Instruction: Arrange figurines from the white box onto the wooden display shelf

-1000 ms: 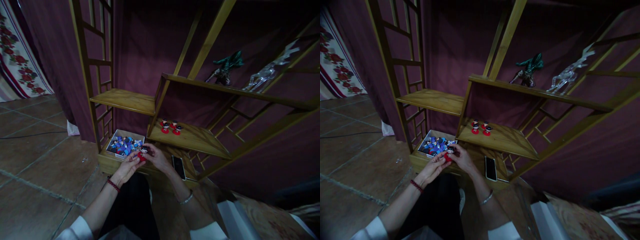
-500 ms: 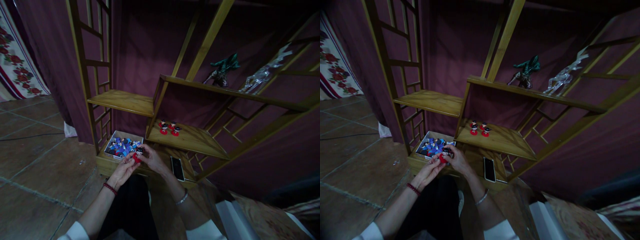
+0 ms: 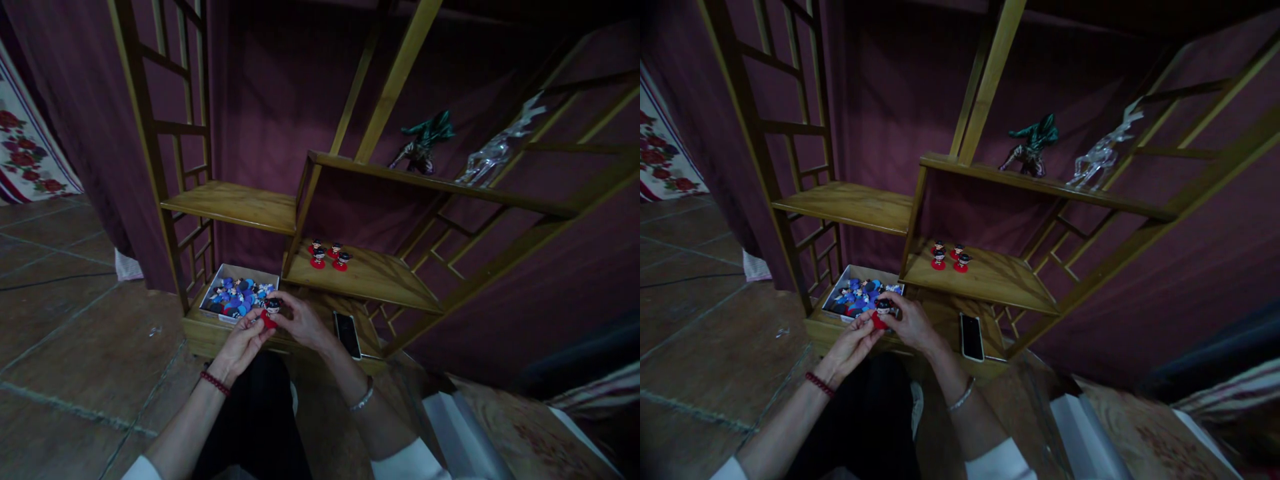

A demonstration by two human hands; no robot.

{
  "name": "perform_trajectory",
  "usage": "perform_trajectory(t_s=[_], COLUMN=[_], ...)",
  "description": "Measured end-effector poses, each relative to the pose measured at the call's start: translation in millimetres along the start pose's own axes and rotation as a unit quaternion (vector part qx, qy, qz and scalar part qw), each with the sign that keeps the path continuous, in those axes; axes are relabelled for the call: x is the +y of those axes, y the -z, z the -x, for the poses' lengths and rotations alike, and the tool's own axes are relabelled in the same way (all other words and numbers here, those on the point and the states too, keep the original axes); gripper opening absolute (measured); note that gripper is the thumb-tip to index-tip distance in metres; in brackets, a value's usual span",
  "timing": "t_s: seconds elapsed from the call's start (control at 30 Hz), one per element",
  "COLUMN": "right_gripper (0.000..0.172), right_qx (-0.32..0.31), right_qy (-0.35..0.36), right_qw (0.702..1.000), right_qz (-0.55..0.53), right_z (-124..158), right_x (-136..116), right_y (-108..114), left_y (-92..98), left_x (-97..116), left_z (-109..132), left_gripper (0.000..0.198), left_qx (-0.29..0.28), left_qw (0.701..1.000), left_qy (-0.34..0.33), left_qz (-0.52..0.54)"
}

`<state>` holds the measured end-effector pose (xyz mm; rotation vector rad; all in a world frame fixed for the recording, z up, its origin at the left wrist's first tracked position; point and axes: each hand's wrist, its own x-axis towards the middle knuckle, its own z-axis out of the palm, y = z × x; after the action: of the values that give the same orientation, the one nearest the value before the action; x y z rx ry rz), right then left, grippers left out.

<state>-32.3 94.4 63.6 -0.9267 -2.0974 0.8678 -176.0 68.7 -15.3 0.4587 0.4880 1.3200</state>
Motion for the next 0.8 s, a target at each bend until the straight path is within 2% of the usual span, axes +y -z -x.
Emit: perform_trajectory(t_s=[0.23, 0.43, 0.6, 0.8], right_gripper=[0.032, 0.032, 0.037, 0.049], right_qx=[-0.002, -0.004, 0.039, 0.133], right_qy=[-0.003, -0.016, -0.023, -0.055], right_qw=[0.999, 0.999, 0.997, 0.986], right_qz=[-0.050, -0.037, -0.069, -0.088], right_z=[10.8, 25.4, 37.6, 46.8], right_x=[4.1, -0.9, 6.0, 20.9], right_y=[8.1, 29.9, 49.4, 68.9], left_y=[-15.8, -31.3, -53.4, -81.5], left_x=[-5.5, -16.1, -23.0, -31.6], left_z=[0.7, -3.2, -10.2, -25.5], left_gripper=[0.018, 0.019, 0.022, 0.022], left_qx=[0.008, -0.018, -0.064, -0.110], left_qw=[0.999, 0.998, 0.995, 0.991], left_qy=[0.033, 0.062, 0.072, 0.071], left_qz=[0.012, -0.002, -0.023, -0.012])
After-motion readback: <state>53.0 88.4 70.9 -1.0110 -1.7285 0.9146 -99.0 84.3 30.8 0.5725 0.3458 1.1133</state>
